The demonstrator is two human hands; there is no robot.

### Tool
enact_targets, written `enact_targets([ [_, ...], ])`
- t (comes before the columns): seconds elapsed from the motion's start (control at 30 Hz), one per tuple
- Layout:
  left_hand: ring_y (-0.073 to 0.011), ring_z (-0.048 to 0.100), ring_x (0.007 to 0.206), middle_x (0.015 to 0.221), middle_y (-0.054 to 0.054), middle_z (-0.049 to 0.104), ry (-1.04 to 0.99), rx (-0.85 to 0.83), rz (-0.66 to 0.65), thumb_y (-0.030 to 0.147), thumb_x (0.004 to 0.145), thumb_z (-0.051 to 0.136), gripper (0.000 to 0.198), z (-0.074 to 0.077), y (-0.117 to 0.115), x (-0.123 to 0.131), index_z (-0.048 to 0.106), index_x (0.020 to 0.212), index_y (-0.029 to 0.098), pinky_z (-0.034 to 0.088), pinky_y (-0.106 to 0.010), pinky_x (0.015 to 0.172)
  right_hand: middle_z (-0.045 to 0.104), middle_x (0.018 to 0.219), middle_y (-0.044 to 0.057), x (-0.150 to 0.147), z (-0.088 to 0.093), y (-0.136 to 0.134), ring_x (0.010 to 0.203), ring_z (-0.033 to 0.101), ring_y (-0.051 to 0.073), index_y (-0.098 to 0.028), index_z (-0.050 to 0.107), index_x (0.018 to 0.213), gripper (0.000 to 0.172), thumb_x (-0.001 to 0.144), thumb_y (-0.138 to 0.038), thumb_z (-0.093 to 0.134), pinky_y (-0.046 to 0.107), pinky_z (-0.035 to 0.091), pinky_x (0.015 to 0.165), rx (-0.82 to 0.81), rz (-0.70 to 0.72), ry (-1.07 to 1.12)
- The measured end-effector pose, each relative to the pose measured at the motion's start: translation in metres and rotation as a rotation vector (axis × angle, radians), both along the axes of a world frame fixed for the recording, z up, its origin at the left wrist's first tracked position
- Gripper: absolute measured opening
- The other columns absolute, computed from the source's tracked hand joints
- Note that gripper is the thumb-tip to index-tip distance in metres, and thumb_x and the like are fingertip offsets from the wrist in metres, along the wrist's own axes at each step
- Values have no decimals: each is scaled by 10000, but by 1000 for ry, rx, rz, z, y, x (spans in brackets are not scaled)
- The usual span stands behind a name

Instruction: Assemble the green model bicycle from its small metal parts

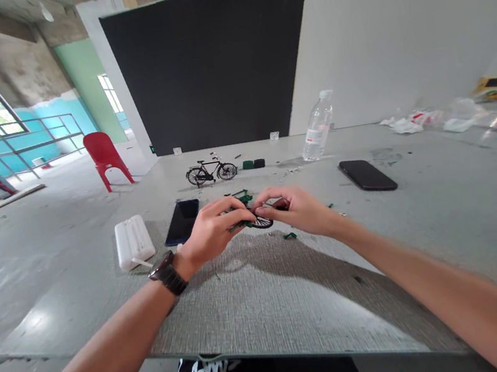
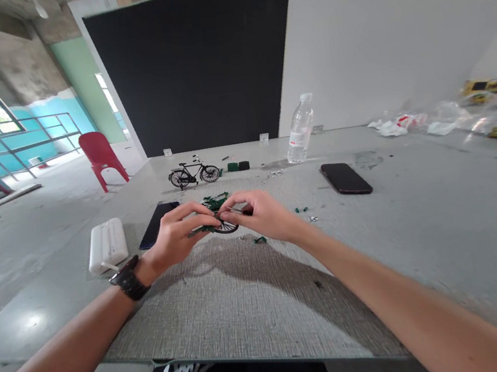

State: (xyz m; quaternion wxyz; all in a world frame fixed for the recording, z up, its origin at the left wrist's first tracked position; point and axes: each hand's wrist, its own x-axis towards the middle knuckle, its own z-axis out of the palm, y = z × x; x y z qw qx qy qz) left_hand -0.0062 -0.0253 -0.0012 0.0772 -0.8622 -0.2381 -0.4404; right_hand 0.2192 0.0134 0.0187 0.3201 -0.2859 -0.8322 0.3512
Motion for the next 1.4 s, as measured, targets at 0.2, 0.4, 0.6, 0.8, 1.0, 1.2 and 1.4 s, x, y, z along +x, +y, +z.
enact_targets([
  [0.2, -159, 654, 889, 961, -61, 709, 113, 62, 17, 150, 998, 522, 183, -1, 0, 0, 698, 984, 200, 544, -313, 796, 697, 828, 46, 0, -3, 0, 649, 540, 133, -191, 708, 860, 339, 926, -510, 615, 288, 356, 577, 222, -67, -125],
  [0.4, -165, 653, 900, 966, -60, 707, 136, 53, 15, 159, 998, 525, 177, -4, 2, 1, 698, 994, 201, 542, -319, 807, 690, 840, 43, 1, -6, 1, 703, 565, 155, -208, 675, 898, 305, 989, -461, 532, 299, 379, 644, 410, -45, -203],
  [0.6, -168, 642, 897, 973, -59, 696, 117, 33, 24, 141, 975, 559, 152, -5, 5, 1, 698, 991, 201, 530, -323, 804, 712, 929, 50, 1, -7, 3, 809, 619, 176, -213, 668, 975, 215, 1001, -371, 523, 309, 420, 719, 404, -6, -180],
  [0.8, -171, 624, 876, 962, -42, 699, 161, 108, 50, 105, 963, 554, 177, -9, 7, -1, 695, 986, 211, 502, -331, 806, 694, 972, 77, 1, -10, -1, 841, 614, 199, -188, 634, 985, 212, 1008, -318, 468, 330, 412, 733, 477, -71, -302],
  [1.0, -167, 632, 875, 957, -42, 704, 187, 107, 54, 137, 972, 570, 152, -8, 5, 1, 701, 971, 214, 505, -327, 809, 683, 947, 80, -2, -9, -5, 803, 596, 202, -188, 643, 967, 212, 992, -327, 484, 332, 398, 705, 456, -97, -329],
  [1.2, -175, 678, 918, 1010, -56, 728, -125, -198, 101, 290, 921, 697, 136, -8, 6, 5, 701, 1027, 204, 537, -314, 823, 714, 939, 67, 1, -9, 3, 862, 646, 191, -209, 695, 1050, 404, 1029, -495, 410, 303, 445, 725, 206, -104, 32],
  [1.4, -172, 663, 750, 901, -46, 750, -411, -636, 202, 394, 766, 834, 344, -16, 13, 14, 730, 1012, 177, 522, -291, 677, 695, 875, 42, 0, -11, -1, 631, 528, 129, -212, 715, 1029, 425, 984, -566, 484, 277, 374, 549, 134, -138, 121],
])
